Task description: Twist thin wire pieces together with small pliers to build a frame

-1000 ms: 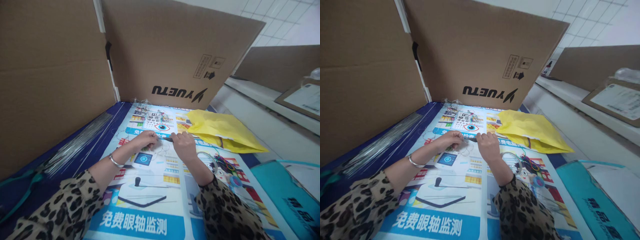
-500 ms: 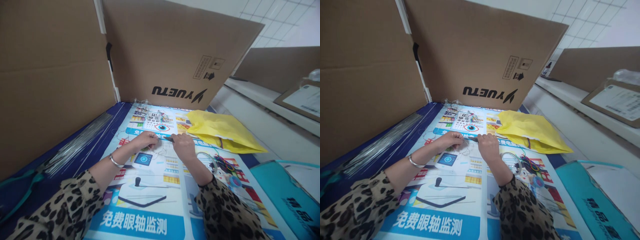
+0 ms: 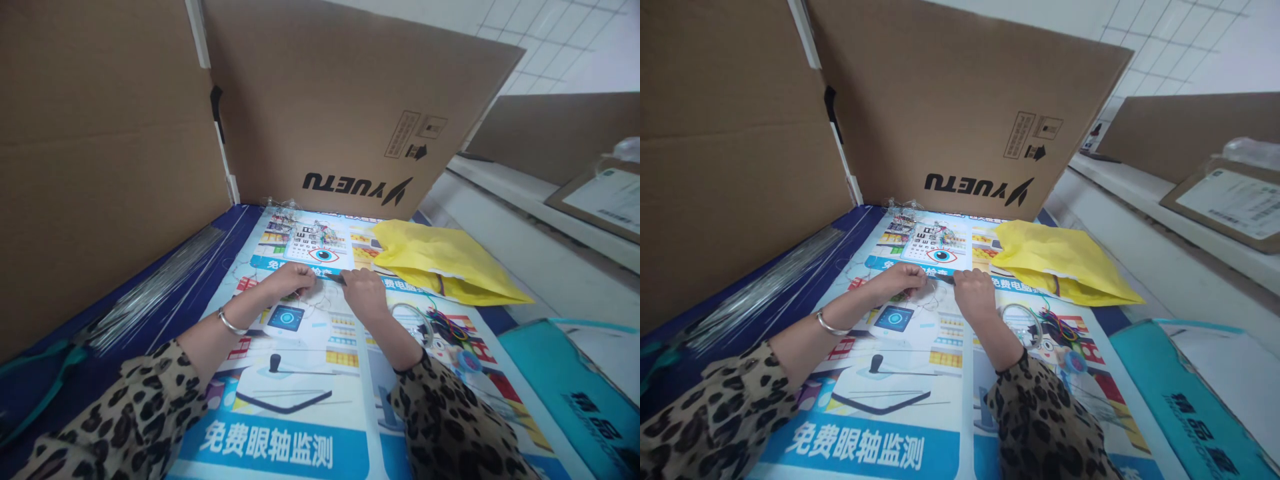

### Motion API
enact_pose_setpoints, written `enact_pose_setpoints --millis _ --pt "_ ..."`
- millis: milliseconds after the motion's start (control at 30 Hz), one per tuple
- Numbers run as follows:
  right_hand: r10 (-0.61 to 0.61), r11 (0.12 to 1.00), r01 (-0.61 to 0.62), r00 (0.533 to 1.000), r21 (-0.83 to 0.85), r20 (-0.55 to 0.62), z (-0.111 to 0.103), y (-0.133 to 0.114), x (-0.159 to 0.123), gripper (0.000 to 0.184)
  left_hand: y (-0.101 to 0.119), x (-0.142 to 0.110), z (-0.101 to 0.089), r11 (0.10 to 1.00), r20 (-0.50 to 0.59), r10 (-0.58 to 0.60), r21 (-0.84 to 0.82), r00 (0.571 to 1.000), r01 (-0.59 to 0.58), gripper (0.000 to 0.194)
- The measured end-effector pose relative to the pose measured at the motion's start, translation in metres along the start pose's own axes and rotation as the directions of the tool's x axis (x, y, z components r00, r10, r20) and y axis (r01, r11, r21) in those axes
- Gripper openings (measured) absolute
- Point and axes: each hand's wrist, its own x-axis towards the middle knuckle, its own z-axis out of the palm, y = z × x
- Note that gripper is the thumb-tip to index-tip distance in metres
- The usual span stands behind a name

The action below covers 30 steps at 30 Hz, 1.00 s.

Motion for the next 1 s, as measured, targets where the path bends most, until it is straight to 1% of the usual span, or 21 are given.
enact_pose_setpoints --millis 100,167,300,333,367,433,500,533,600,667,733,867,933,1000 --pt "0.014 0.999 -0.015 1.000 0.028 0.022 0.002 0.001 0.000 0.019 -0.002 0.002 -0.001 1.000 -0.062 -0.025 0.010 0.998 0.025 0.012" --pt "0.044 0.996 -0.045 0.999 0.080 0.015 0.004 0.002 0.001 0.021 -0.003 0.004 -0.002 0.999 -0.101 -0.043 0.007 0.994 0.044 0.012" --pt "0.153 0.954 -0.129 0.986 0.270 -0.069 0.006 0.004 0.003 0.029 -0.005 0.005 -0.005 0.999 -0.116 -0.043 -0.012 0.992 0.042 0.017" --pt "0.153 0.946 -0.118 0.984 0.301 -0.094 0.006 0.004 0.003 0.031 -0.006 0.005 -0.005 0.999 -0.116 -0.037 -0.013 0.993 0.035 0.017" --pt "0.125 0.948 -0.084 0.986 0.308 -0.115 0.006 0.005 0.003 0.031 -0.006 0.005 -0.006 1.000 -0.117 -0.029 -0.013 0.993 0.028 0.017" --pt "0.005 0.970 0.028 0.991 0.240 -0.136 0.003 0.005 0.002 0.026 -0.007 0.005 -0.006 1.000 -0.123 -0.020 -0.008 0.992 0.019 0.017" --pt "-0.113 0.986 0.127 0.985 0.108 -0.128 -0.002 0.005 0.001 0.020 -0.006 0.005 -0.006 1.000 -0.129 -0.023 0.002 0.991 0.023 0.015" --pt "-0.150 0.987 0.156 0.981 0.043 -0.122 -0.004 0.005 0.001 0.018 -0.006 0.005 -0.006 1.000 -0.127 -0.019 0.011 0.992 0.021 0.015" --pt "-0.184 0.983 0.179 0.975 -0.047 -0.128 -0.010 0.004 0.000 0.020 -0.005 0.004 -0.006 1.000 -0.107 0.002 0.029 0.994 0.002 0.014" --pt "-0.193 0.980 0.182 0.969 -0.086 -0.154 -0.014 0.003 -0.001 0.023 -0.004 0.004 -0.005 0.999 -0.086 0.027 0.038 0.996 -0.024 0.016" --pt "-0.185 0.982 0.173 0.964 -0.082 -0.191 -0.015 0.004 -0.001 0.024 -0.005 0.004 -0.005 0.999 -0.083 0.022 0.026 0.996 -0.020 0.017" --pt "-0.103 0.995 0.099 0.957 -0.026 -0.271 -0.011 0.008 0.000 0.027 -0.007 0.005 -0.007 0.999 -0.077 0.012 -0.041 0.997 -0.015 0.017" --pt "-0.083 0.996 0.076 0.960 -0.036 -0.266 -0.009 0.011 0.000 0.027 -0.009 0.007 -0.008 0.998 -0.064 0.024 -0.060 0.998 -0.027 0.017" --pt "-0.100 0.994 0.088 0.967 -0.062 -0.234 -0.007 0.013 0.001 0.026 -0.011 0.008 -0.009 0.997 -0.047 0.025 -0.070 0.999 -0.028 0.015"
